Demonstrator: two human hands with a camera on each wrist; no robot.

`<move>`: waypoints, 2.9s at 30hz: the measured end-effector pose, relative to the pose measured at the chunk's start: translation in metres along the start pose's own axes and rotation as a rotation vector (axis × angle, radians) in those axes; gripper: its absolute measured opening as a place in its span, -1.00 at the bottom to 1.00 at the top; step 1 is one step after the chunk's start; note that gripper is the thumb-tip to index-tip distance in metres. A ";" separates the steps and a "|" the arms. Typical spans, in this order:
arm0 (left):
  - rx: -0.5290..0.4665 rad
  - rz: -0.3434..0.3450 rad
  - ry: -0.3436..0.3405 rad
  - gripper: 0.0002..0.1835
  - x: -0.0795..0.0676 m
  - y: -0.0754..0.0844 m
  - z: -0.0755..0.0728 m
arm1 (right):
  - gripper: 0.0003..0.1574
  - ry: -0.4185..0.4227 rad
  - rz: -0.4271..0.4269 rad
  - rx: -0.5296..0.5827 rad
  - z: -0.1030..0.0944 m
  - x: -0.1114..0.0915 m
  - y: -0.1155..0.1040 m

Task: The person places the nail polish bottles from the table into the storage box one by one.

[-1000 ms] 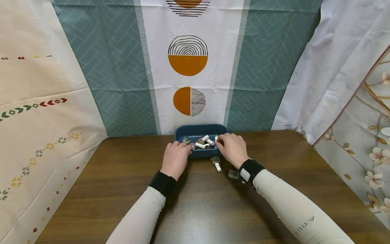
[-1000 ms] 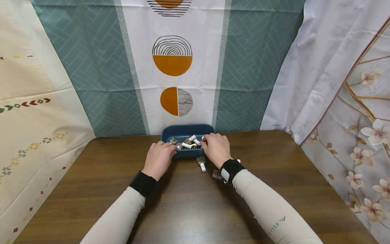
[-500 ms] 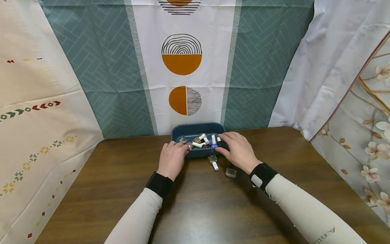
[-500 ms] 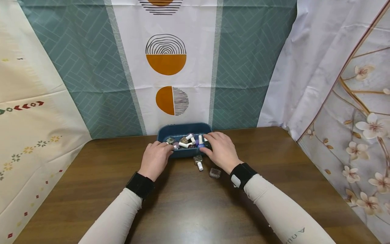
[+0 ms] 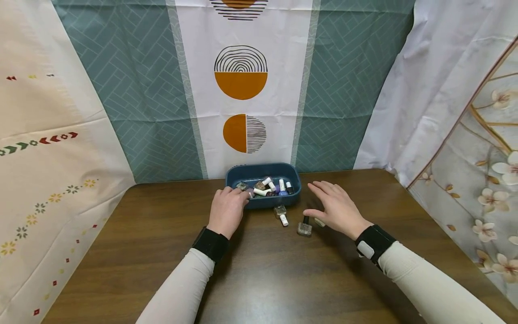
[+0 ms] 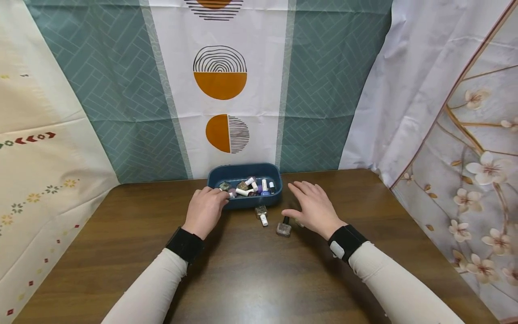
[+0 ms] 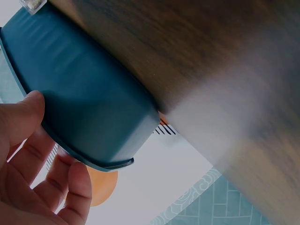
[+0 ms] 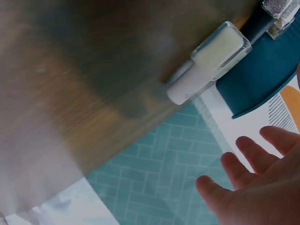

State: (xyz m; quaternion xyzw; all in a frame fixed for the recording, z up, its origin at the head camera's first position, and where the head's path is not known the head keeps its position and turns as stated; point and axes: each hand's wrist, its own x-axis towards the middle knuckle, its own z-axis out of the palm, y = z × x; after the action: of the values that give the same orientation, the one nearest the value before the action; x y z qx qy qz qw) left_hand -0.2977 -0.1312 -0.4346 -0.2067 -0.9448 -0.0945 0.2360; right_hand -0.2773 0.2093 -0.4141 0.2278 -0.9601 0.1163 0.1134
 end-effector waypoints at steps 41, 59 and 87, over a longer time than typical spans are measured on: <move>-0.018 -0.010 -0.013 -0.81 0.001 0.002 -0.002 | -0.09 -0.046 0.134 -0.067 0.010 -0.040 0.002; -0.010 -0.023 -0.037 -0.79 0.001 0.003 -0.003 | -0.29 -0.038 0.127 -0.061 0.011 -0.040 0.003; -0.010 -0.014 -0.015 -0.78 0.000 0.003 -0.004 | -0.49 -0.016 0.065 -0.078 0.014 -0.036 0.005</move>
State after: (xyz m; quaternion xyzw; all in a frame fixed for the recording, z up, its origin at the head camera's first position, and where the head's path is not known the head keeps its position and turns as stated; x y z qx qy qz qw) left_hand -0.2951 -0.1291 -0.4306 -0.2021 -0.9475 -0.0991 0.2273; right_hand -0.2504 0.2244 -0.4384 0.1929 -0.9716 0.0807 0.1105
